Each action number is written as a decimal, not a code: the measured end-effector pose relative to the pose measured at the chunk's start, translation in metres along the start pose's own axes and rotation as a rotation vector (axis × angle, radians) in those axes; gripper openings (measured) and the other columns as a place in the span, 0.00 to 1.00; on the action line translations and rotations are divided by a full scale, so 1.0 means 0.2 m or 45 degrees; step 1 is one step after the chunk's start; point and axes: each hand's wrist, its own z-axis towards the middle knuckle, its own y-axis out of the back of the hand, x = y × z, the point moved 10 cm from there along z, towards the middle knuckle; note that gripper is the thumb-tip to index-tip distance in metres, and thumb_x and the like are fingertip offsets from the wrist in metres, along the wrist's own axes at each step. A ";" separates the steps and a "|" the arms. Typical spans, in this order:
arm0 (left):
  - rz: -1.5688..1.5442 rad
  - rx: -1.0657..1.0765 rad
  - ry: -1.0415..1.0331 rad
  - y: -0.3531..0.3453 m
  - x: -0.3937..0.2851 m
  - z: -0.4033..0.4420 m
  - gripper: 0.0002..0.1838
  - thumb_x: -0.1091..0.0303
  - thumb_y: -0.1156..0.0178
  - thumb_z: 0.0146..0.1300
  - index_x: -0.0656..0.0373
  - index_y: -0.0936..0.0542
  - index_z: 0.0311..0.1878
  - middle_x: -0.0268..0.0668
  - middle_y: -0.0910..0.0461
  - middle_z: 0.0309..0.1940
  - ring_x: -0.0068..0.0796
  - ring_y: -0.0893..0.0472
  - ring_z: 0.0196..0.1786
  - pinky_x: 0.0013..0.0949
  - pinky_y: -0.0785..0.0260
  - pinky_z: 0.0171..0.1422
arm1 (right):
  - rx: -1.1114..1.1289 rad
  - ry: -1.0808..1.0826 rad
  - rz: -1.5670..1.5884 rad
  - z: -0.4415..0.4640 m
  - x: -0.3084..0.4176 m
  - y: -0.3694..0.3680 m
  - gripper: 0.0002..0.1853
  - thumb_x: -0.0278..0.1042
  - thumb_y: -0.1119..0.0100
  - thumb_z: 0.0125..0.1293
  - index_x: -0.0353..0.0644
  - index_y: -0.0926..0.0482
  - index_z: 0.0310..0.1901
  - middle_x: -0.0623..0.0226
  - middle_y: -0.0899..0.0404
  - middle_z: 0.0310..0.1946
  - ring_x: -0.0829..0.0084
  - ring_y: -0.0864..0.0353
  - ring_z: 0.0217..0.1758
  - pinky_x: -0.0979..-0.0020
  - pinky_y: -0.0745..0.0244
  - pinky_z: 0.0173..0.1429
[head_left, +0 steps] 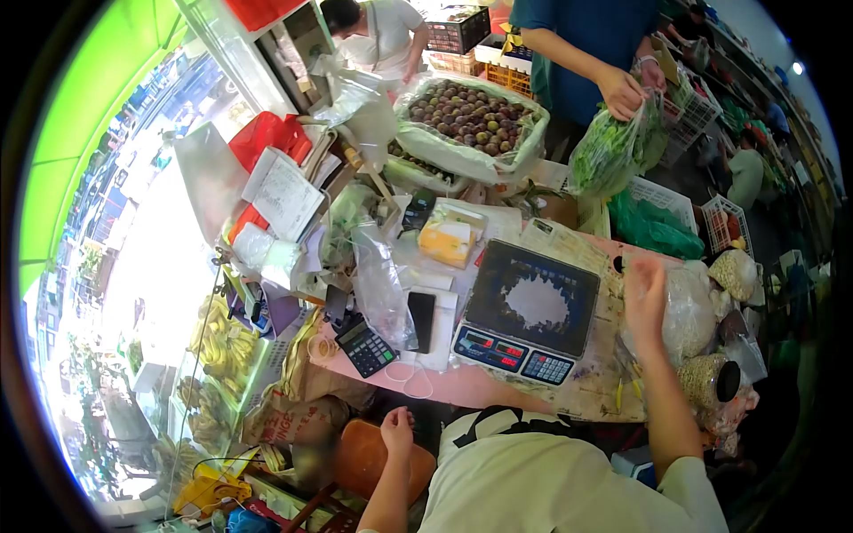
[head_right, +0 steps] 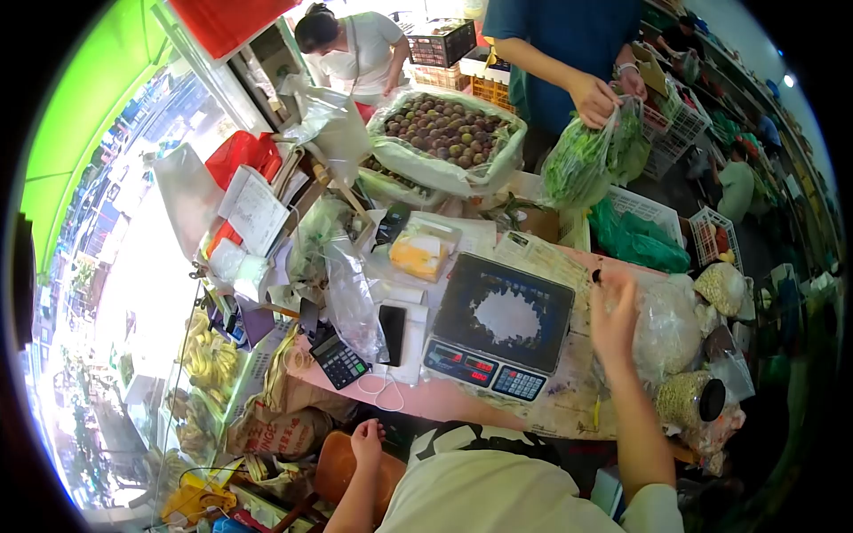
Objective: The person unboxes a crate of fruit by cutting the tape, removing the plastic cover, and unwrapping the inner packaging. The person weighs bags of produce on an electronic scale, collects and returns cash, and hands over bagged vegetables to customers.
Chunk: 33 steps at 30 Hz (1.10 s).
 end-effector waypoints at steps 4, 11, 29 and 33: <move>0.260 -0.239 -0.313 0.15 -0.14 0.18 0.12 0.66 0.37 0.71 0.65 0.18 0.48 0.38 0.16 0.40 0.27 0.18 0.40 0.30 0.25 0.45 | 0.308 -0.089 -0.080 -0.49 -0.18 -0.15 0.22 0.25 0.41 0.70 0.39 0.31 0.63 0.61 0.22 0.52 0.67 0.20 0.55 0.66 0.26 0.62; 0.766 -0.482 -0.711 0.00 -0.68 0.30 0.42 0.60 0.30 0.59 0.70 0.36 0.72 0.63 0.36 0.69 0.63 0.35 0.70 0.55 0.41 0.75 | 0.829 -0.207 -0.017 -0.93 -0.21 -0.30 0.25 0.24 0.39 0.67 0.38 0.28 0.66 0.55 0.18 0.48 0.66 0.15 0.44 0.67 0.20 0.50; 1.036 -0.312 -0.673 -0.10 -0.61 0.58 0.67 0.54 0.25 0.40 0.59 0.54 0.81 0.66 0.48 0.76 0.68 0.42 0.76 0.58 0.49 0.80 | 0.720 -0.611 -0.170 -1.61 -0.65 -0.08 0.27 0.23 0.40 0.67 0.42 0.30 0.69 0.62 0.19 0.43 0.73 0.19 0.35 0.70 0.22 0.42; 1.067 -0.048 -0.774 -0.14 -0.67 0.54 0.67 0.55 0.25 0.39 0.57 0.53 0.81 0.66 0.51 0.77 0.68 0.46 0.78 0.59 0.51 0.81 | 0.715 -0.739 -0.240 -1.76 -0.77 -0.04 0.28 0.25 0.38 0.66 0.42 0.30 0.69 0.62 0.18 0.44 0.71 0.18 0.34 0.68 0.21 0.43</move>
